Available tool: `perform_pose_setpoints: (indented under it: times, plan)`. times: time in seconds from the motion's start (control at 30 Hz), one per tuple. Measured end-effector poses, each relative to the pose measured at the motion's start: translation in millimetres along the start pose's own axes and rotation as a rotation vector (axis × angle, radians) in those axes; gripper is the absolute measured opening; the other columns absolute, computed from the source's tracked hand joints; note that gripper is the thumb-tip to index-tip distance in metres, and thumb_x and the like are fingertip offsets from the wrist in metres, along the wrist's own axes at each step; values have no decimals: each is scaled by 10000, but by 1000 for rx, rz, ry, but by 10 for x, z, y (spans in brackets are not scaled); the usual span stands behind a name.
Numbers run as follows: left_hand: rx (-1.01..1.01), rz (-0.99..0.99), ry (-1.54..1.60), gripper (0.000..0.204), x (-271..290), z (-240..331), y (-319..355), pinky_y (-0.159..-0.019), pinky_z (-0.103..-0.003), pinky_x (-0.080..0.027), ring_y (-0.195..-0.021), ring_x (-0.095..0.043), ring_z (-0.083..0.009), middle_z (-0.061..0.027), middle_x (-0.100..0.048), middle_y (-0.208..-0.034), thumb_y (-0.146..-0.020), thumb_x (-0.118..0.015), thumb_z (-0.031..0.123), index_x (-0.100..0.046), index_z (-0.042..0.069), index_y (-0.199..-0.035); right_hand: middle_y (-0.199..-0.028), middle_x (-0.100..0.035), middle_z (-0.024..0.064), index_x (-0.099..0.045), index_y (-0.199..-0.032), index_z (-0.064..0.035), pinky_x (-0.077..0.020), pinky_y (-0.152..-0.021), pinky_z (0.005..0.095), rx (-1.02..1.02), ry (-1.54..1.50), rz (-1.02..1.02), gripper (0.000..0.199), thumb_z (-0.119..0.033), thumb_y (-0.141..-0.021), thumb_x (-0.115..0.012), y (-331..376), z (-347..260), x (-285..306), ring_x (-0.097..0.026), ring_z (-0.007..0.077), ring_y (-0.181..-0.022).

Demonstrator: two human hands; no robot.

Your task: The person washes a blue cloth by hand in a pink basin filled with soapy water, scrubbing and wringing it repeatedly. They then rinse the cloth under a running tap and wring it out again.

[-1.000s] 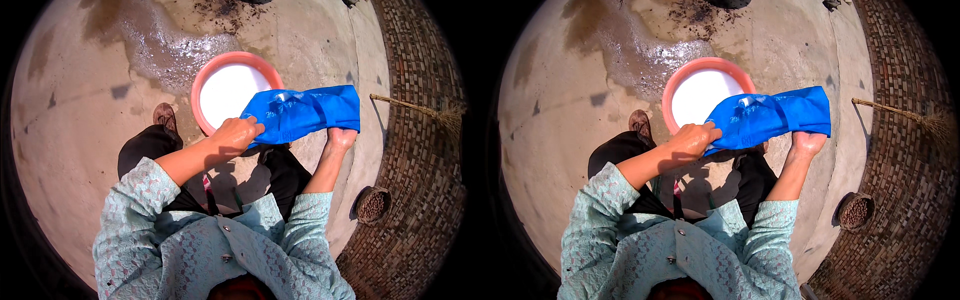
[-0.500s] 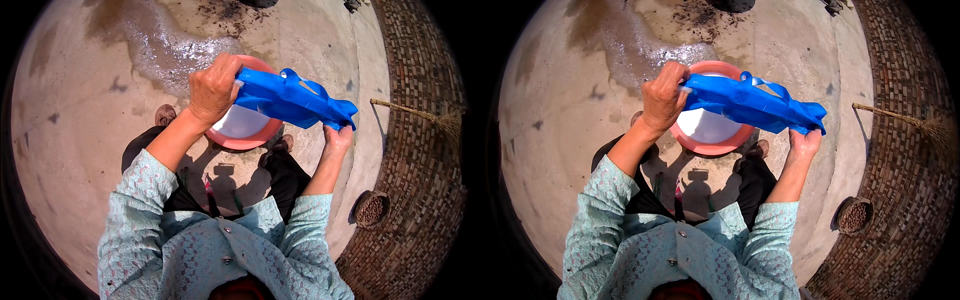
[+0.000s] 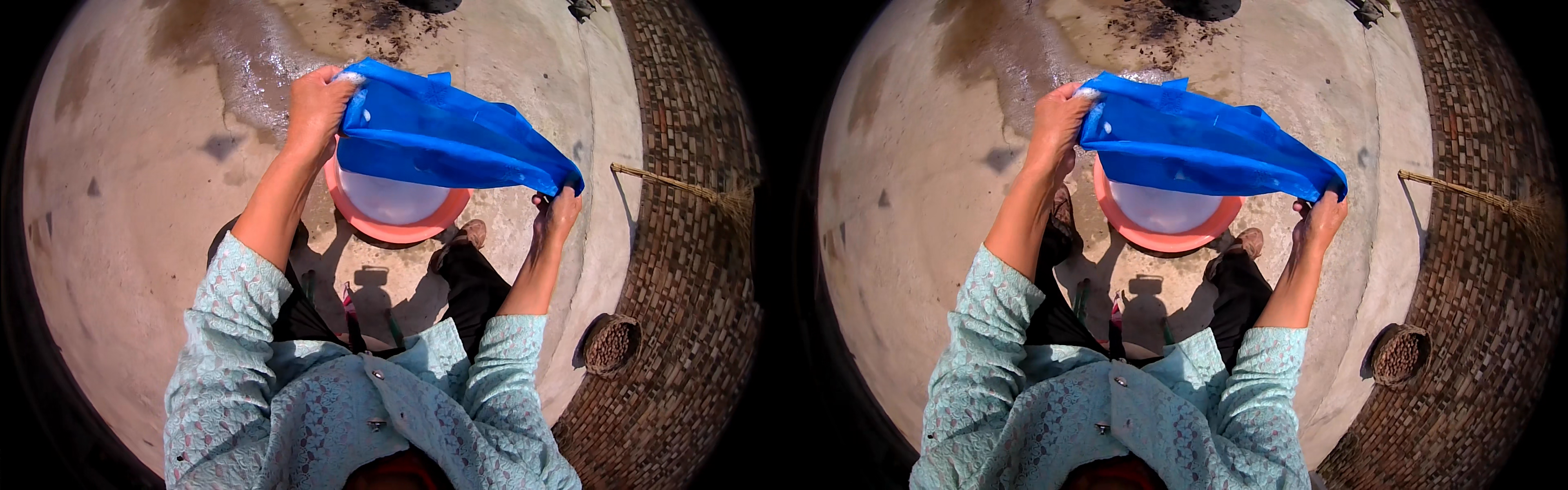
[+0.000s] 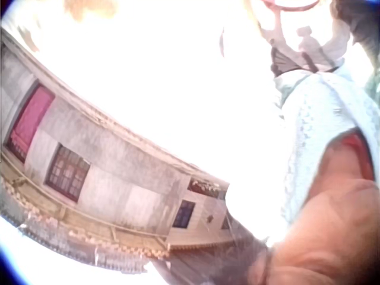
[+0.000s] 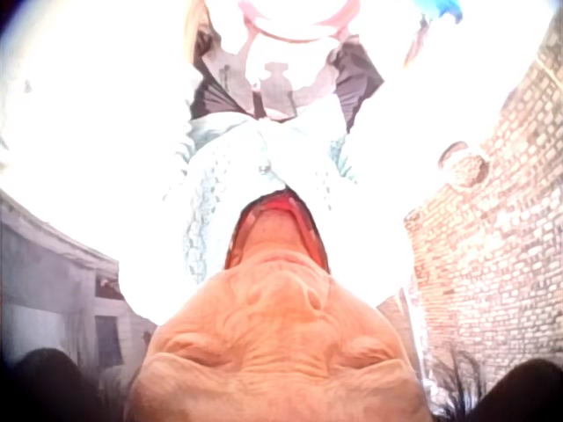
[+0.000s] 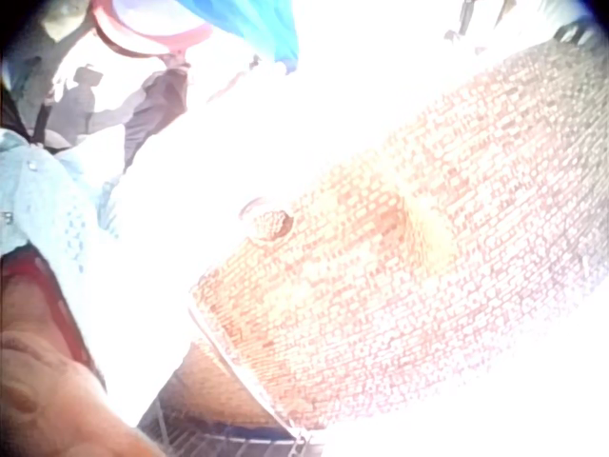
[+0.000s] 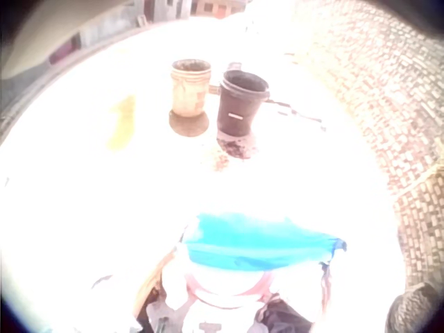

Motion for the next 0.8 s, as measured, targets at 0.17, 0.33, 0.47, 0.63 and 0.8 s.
perform_pose_setpoints:
  times: [0.17, 0.33, 0.47, 0.63, 0.8]
  plan:
    - [191, -185, 82, 281, 61, 46, -9, -561, -268, -553, -647, -619, -117, -64, -637, -814, -797, -658, 155, -586, -13, -1010, -1032, -566, 201, -483, -1088, 24, -554, -674, 447, -88, -302, 54, 256, -128, -922, -360, -61, 63, -21, -611, 328, -872]
    - [65, -448, 183, 384, 18, 148, 11, -600, -279, -540, -750, -622, -152, -65, -624, -885, -717, -696, 83, -576, -2, -1072, -1102, -538, 227, -470, -1107, 47, -520, -805, 539, -111, -465, 98, 252, -52, -915, -341, -225, 174, 134, -587, 362, -970]
    - [-26, -311, -89, 397, 5, 71, -7, -642, -283, -528, -704, -619, -165, -81, -628, -882, -686, -651, -4, -558, -17, -1072, -1023, -560, 173, -520, -1078, 26, -499, -643, 397, -68, -283, 39, 245, -56, -909, -362, -165, 132, 114, -581, 268, -806]
    - [-546, 130, -737, 277, -26, 57, 46, -666, -362, -495, -732, -603, -263, -129, -592, -848, -652, -571, -60, -590, -4, -922, -881, -577, 99, -550, -1076, -3, -388, -406, 237, 64, -138, 34, 266, 30, -847, -418, -56, 36, 13, -520, 125, -541]
    - [-711, 236, -920, 246, -21, 23, 63, -696, -416, -471, -791, -586, -341, -147, -565, -872, -667, -553, -46, -610, 40, -890, -880, -583, 99, -554, -1034, 2, -356, -365, 206, 152, -79, 57, 282, 97, -797, -434, -20, -11, 8, -522, 115, -544]
Point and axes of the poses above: each hand's wrist, its own y-axis away from the middle knuckle, its own x-axis out of the back of the hand, z = x × y, the point moved 1 cm from there along -y, towards the middle knuckle
